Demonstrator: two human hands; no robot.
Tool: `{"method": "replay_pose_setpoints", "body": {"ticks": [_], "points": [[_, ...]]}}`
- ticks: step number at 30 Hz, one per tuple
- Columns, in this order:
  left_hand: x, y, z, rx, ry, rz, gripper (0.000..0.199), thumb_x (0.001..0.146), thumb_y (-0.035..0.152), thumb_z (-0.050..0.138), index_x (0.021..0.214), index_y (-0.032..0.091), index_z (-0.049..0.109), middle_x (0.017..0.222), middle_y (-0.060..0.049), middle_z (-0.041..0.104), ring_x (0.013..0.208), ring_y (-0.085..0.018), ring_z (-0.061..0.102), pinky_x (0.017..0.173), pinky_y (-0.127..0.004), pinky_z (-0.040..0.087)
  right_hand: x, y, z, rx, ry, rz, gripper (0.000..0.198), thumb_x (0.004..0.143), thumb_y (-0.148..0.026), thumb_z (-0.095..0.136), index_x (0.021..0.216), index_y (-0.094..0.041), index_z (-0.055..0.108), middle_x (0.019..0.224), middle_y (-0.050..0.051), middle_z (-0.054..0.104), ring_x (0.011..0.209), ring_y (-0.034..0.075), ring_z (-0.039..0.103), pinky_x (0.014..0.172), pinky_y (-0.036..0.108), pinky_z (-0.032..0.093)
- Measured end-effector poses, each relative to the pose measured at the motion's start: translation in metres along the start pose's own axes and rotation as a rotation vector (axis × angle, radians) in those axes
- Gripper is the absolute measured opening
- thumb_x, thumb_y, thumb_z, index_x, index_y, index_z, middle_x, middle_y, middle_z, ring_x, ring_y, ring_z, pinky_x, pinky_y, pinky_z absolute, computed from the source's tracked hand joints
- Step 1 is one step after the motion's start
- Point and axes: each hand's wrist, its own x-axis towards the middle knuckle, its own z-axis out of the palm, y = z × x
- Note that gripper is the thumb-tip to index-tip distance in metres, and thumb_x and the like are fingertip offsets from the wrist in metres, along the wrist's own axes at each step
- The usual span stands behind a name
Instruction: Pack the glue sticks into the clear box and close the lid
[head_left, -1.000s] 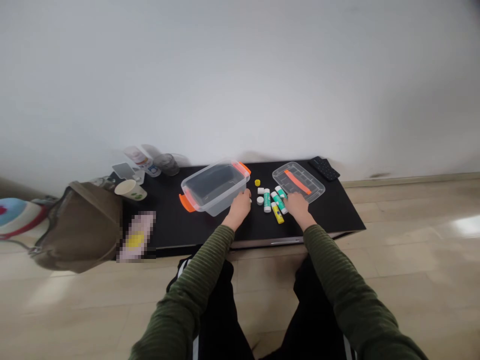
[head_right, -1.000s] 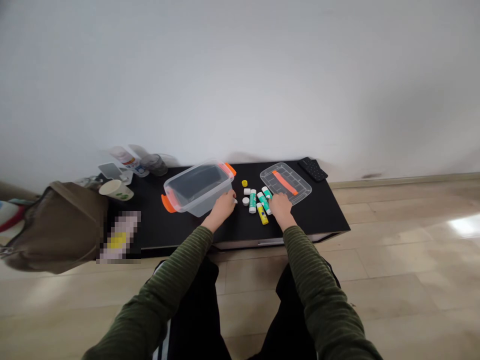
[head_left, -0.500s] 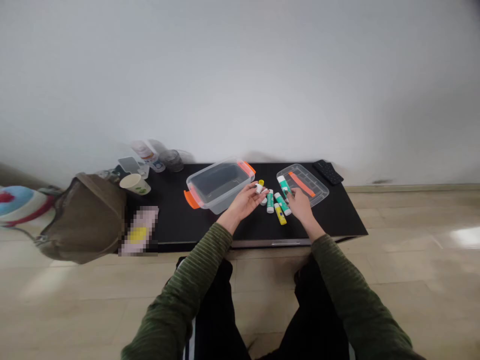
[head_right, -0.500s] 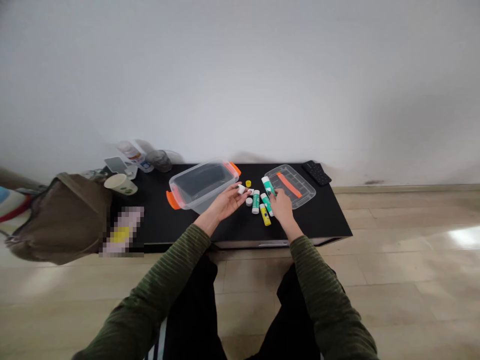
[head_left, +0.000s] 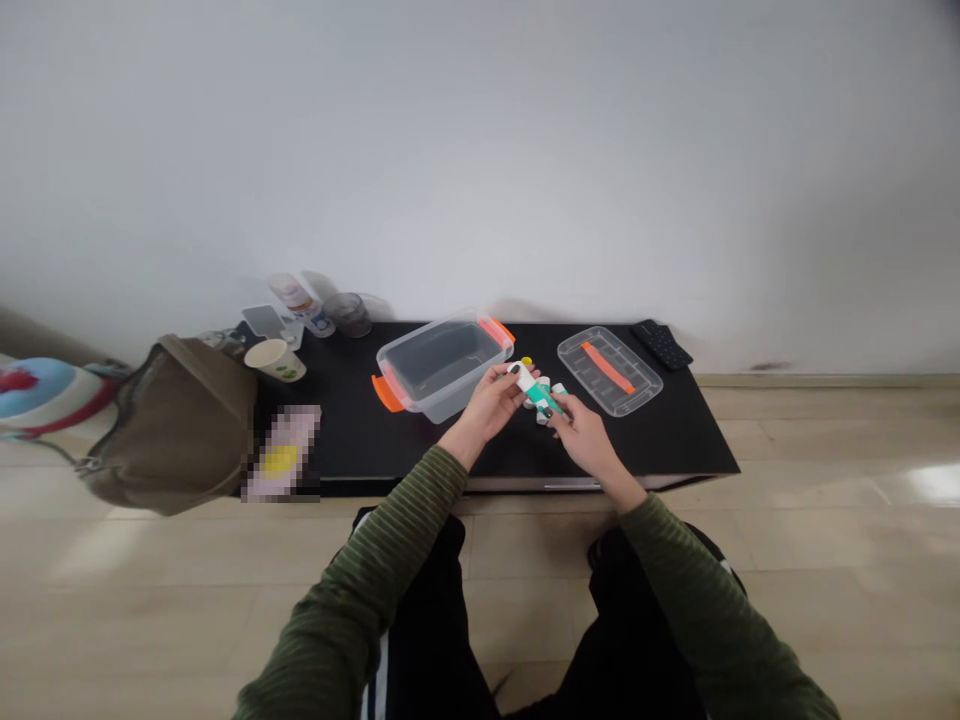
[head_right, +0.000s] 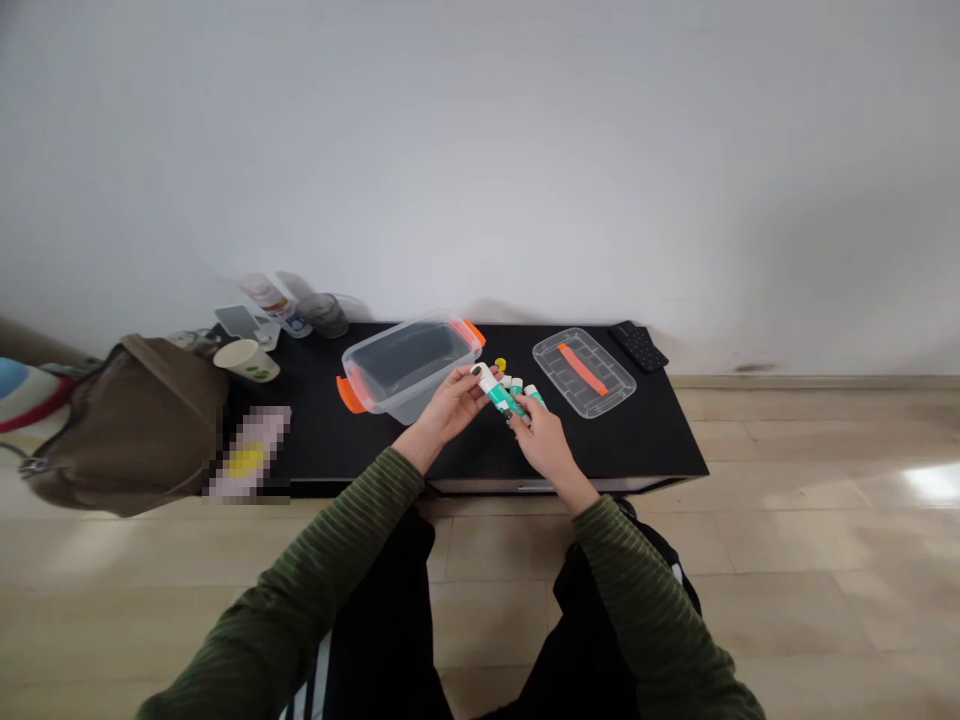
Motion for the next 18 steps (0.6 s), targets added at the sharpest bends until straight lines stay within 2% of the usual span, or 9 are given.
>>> {"method": "replay_pose_setpoints", "body": {"ticks": [4, 7, 11, 14, 18], "points": [[-0.001, -0.009, 0.0, 0.062, -0.017, 0.057, 0.036, 0.076, 0.018, 0.082, 0.096, 0.02, 0.052, 0.109, -0.007, 0.075, 0.112, -0.026, 0.071, 0.099, -0.046, 0.052, 0.0, 0.0, 0.002, -0.036, 0.052, 0.021, 0.034, 0.09, -0.035, 0.06, 0.122, -0.023, 0.066, 0.097, 0.004, 0.075, 0.077, 0.018, 0.07, 0.073, 0.033, 0.059], [-0.001, -0.018, 0.003, 0.065, -0.023, 0.078, 0.038, 0.076, 0.022, 0.083, 0.096, 0.021, 0.051, 0.107, -0.006, 0.076, 0.111, -0.025, 0.072, 0.1, -0.045, 0.052, 0.001, 0.001, 0.004, 0.054, 0.046, 0.073, 0.035, 0.089, -0.039, 0.063, 0.12, -0.024, 0.067, 0.1, 0.005, 0.076, 0.08, 0.019, 0.072, 0.07, 0.032, 0.058], [0.001, -0.028, 0.006, 0.047, -0.043, 0.084, 0.039, 0.077, 0.024, 0.084, 0.095, 0.022, 0.049, 0.108, -0.005, 0.076, 0.109, -0.023, 0.072, 0.102, -0.044, 0.051, 0.005, 0.001, 0.0, 0.334, -0.037, 0.224, 0.039, 0.083, -0.045, 0.071, 0.114, -0.021, 0.069, 0.094, 0.007, 0.077, 0.073, 0.02, 0.073, 0.056, 0.026, 0.052], [0.004, -0.034, 0.008, 0.072, -0.056, 0.066, 0.041, 0.076, 0.027, 0.085, 0.095, 0.022, 0.05, 0.104, -0.005, 0.076, 0.104, -0.022, 0.073, 0.097, -0.041, 0.053, 0.009, 0.001, -0.008, 0.517, -0.109, 0.337, 0.038, 0.078, -0.043, 0.078, 0.106, -0.018, 0.072, 0.092, 0.009, 0.077, 0.07, 0.018, 0.072, 0.052, 0.023, 0.047], [0.016, -0.039, 0.007, 0.219, -0.039, 0.047, 0.037, 0.077, 0.034, 0.084, 0.096, 0.021, 0.055, 0.1, -0.005, 0.075, 0.095, -0.02, 0.073, 0.09, -0.037, 0.055, 0.015, 0.001, -0.022, 0.513, -0.194, 0.399, 0.03, 0.082, -0.04, 0.073, 0.099, -0.015, 0.073, 0.091, 0.011, 0.078, 0.073, 0.019, 0.073, 0.052, 0.022, 0.045]]}}
